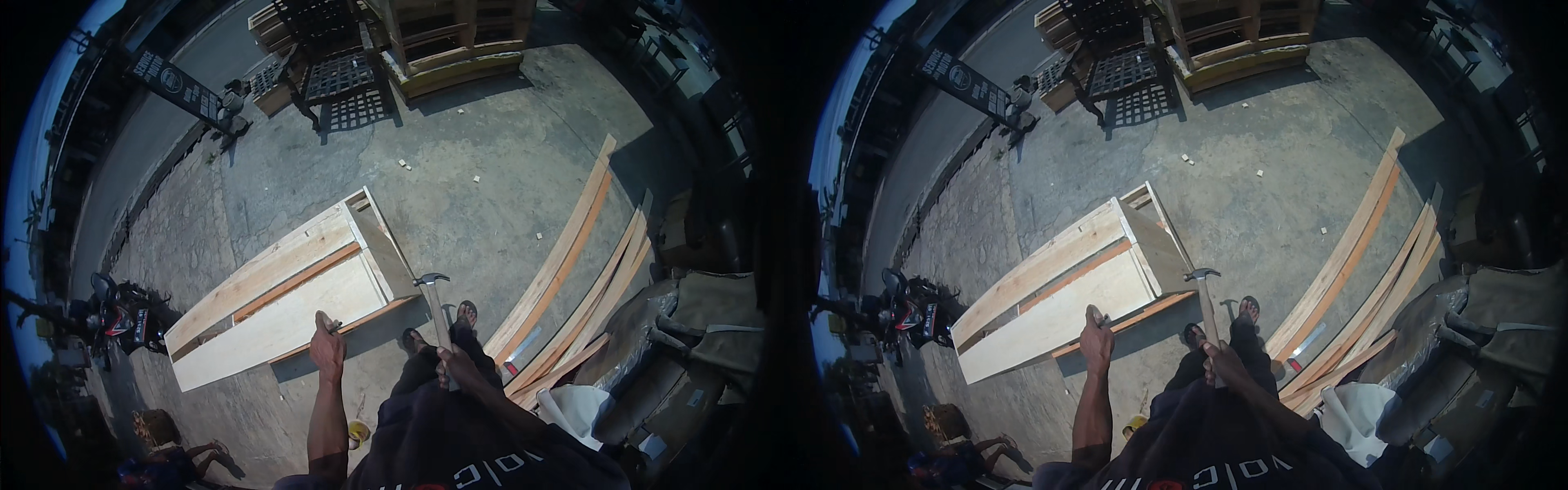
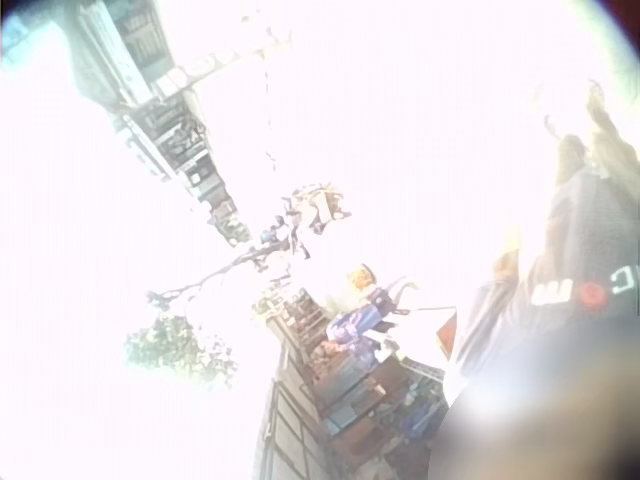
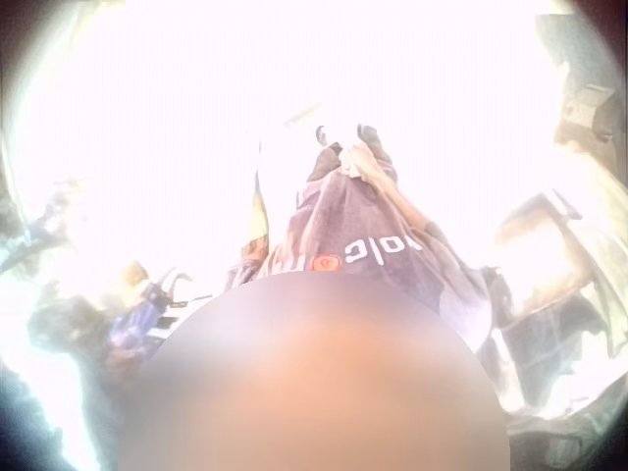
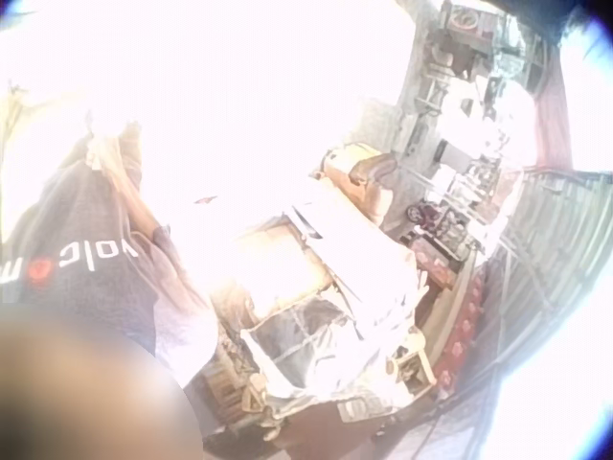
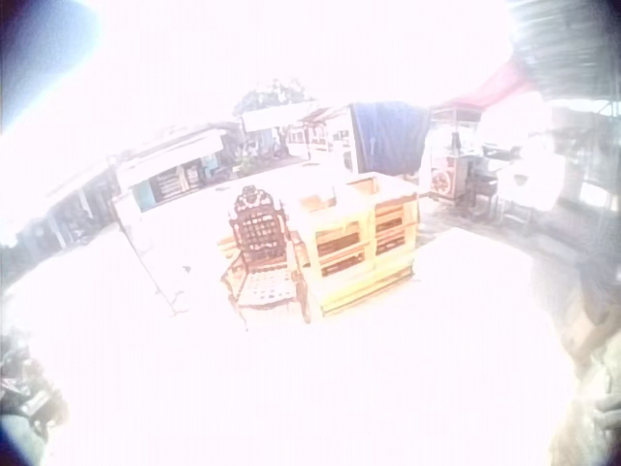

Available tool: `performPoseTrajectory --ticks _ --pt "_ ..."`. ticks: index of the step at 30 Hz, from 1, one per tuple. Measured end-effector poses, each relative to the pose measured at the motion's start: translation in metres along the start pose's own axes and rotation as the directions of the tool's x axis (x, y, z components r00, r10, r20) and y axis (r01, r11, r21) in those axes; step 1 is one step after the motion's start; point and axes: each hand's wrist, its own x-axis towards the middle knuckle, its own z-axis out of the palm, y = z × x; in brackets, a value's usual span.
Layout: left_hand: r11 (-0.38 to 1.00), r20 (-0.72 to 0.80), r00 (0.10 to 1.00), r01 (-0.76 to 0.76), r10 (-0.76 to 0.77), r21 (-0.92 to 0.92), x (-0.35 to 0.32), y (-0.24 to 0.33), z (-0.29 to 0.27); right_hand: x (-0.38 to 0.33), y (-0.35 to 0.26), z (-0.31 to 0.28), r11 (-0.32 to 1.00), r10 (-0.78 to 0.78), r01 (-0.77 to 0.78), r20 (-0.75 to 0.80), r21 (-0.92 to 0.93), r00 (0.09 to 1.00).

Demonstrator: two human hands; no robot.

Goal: The person measures and marks a wooden plank, then uses a hammer and nails to attach it to a wooden frame structure. They repeatedly hammer nails into the plank to secure it to the frame.

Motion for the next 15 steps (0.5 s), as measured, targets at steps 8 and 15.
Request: performPoseTrajectory --ticks 8,15 --pt "0.993 0.087 0.992 -0.084 0.091 -0.077 0.023 -0.007 0.001 -0.080 -0.115 -0.160 0.620 -0.620 0.771 -0.509 0.148 0.597" --pt "0.991 0.190 0.976 -0.084 0.104 -0.108 0.032 -0.020 -0.006 -0.113 -0.204 -0.160 -0.086 -0.248 0.990 -0.965 0.114 0.090"
